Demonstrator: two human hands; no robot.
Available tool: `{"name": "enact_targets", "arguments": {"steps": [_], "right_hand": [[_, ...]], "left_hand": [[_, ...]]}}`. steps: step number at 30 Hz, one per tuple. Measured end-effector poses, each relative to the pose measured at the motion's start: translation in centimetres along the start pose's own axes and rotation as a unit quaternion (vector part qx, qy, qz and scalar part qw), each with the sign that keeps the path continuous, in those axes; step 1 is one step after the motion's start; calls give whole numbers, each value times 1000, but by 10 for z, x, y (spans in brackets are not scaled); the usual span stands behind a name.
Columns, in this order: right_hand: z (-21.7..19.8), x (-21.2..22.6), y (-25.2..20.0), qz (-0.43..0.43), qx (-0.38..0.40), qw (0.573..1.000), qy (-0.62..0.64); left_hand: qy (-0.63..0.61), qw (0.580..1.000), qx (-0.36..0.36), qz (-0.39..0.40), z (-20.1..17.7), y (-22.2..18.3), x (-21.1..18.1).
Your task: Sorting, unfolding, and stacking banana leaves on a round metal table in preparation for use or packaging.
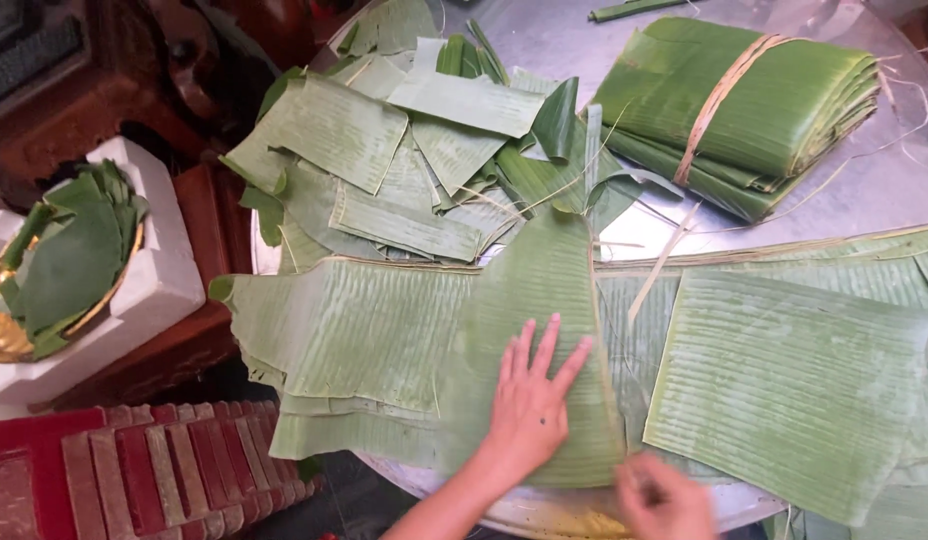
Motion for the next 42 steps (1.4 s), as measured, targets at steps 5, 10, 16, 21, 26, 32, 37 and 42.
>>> {"name": "enact_targets", "arguments": {"steps": [5, 10, 16, 21, 26, 32, 37, 42], "right_hand": [[-153, -39, 112, -8, -154, 980, -125], [-153, 79, 125, -290, -286, 906, -119], [3, 140, 74, -443, -164, 872, -128], [16, 132, 55, -469, -231, 829, -197], [10, 114, 33, -507, -133, 851, -25], [14, 104, 40, -468, -100, 876, 58], [-4, 112, 36, -466, -99, 877, 71], [-6, 118, 26, -514, -112, 850, 17]], "left_hand": [[10, 979, -194, 54, -44, 16, 24], [-84, 966, -243, 5, -17, 49, 48], [-63, 971, -228, -46, 2, 93, 23], [-137, 969, -200, -40, 27, 78, 26], [-152, 971, -51, -176, 53, 28, 46], [-92, 981, -37, -164, 64, 26, 44], [-97, 984, 1, -150, 81, 27, 47], [-250, 936, 74, -234, 67, 20, 27]]}}
Point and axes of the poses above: each hand's wrist, its own y-axis towards the middle knuckle, its own z-axis out of the palm, x = y × z, the point moved 8 cm from there along y, towards the middle knuckle, and after that the axes turned 10 degrees about -x, right-handed, at the moved point
